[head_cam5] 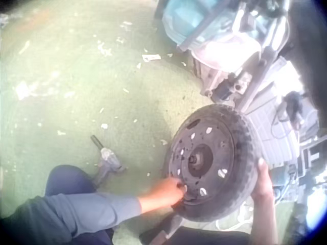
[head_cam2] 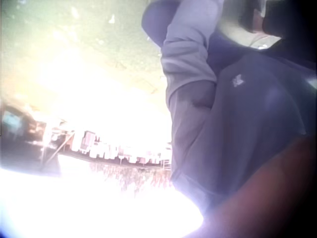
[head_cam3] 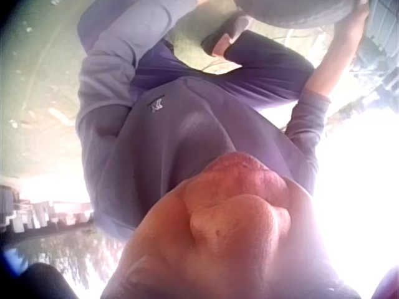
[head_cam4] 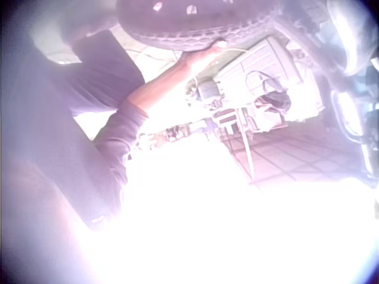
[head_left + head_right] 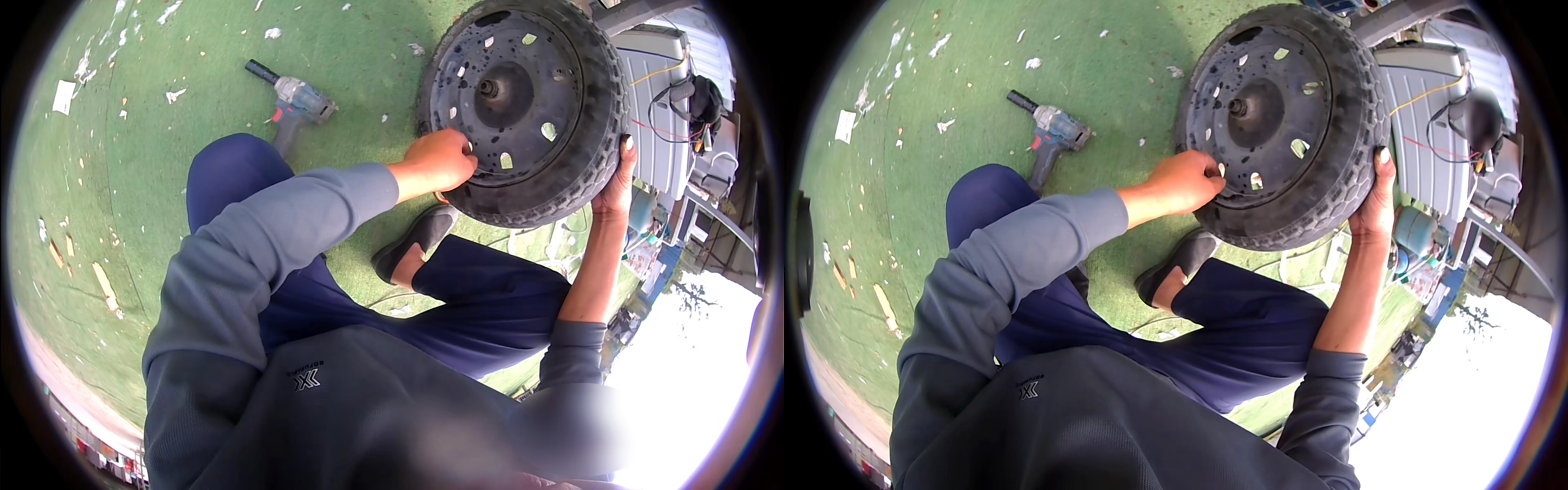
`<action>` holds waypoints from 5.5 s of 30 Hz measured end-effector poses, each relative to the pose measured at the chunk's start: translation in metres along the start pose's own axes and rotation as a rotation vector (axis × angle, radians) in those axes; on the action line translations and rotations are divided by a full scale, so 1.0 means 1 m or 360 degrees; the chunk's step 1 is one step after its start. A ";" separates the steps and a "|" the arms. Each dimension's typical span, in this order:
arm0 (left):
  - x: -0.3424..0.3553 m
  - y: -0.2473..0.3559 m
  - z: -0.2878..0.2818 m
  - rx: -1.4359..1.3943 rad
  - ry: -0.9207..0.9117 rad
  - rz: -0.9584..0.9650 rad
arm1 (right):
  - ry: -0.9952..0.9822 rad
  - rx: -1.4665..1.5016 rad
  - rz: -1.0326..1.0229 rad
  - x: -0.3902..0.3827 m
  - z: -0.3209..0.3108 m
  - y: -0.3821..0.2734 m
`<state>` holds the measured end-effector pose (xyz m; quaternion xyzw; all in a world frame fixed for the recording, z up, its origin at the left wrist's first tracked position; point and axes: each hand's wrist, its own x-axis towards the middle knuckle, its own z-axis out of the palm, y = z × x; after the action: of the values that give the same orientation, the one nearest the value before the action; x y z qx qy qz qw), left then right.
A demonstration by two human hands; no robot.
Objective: The person cleans a metal rod with a rag, applies oil from a yellow container, and inserts the rod into a wheel hub. They then place a tire onto the hub and secure it with a bolt.
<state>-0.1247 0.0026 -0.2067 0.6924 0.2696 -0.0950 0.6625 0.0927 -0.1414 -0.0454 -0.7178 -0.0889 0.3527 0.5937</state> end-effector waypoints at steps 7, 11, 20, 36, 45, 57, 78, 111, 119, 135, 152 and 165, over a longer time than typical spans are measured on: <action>-0.002 0.000 -0.001 -0.0003 -0.0012 0.0042 | 0.0029 0.0011 0.0015 0.002 0.002 -0.001; -0.004 0.002 -0.003 -0.0006 -0.0001 0.0037 | -0.0002 0.0004 0.0013 0.003 0.001 -0.002; -0.004 0.003 -0.004 0.0013 -0.0003 0.0033 | -0.0067 0.0002 -0.0014 0.005 0.006 -0.005; -0.007 0.005 -0.001 0.0045 -0.0030 0.0024 | -0.0052 -0.0016 0.0007 0.003 0.009 -0.005; -0.010 0.006 0.000 0.0030 -0.0028 0.0024 | -0.0080 -0.0016 -0.0011 0.003 0.006 -0.002; -0.014 0.010 0.000 0.0043 -0.0025 0.0062 | -0.0096 -0.0017 -0.0045 -0.001 0.011 -0.001; -0.052 0.043 0.026 -0.0158 0.0313 0.1368 | 0.0033 0.0026 -0.0103 -0.031 0.013 0.018; -0.028 0.083 0.024 0.0006 0.0441 0.1346 | 0.0179 0.0400 -0.0135 0.009 0.011 0.018; -0.042 0.135 0.024 0.0148 0.1003 0.0897 | 0.0319 0.0712 0.0138 0.046 -0.015 0.058; -0.037 0.206 -0.003 0.0414 0.1030 0.0085 | 0.0306 0.1262 0.0520 0.121 -0.072 0.095; -0.024 0.202 -0.035 0.0781 0.1230 -0.0155 | -0.1536 -0.1540 -0.0016 0.047 0.045 0.133; -0.044 0.189 -0.029 -0.0131 0.1231 -0.0223 | -0.0857 -0.0664 0.1303 0.076 0.040 0.192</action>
<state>-0.0742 0.0245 -0.0183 0.6298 0.5495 0.1386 0.5312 0.0684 -0.1220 -0.2529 -0.6805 -0.0191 0.7022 0.2083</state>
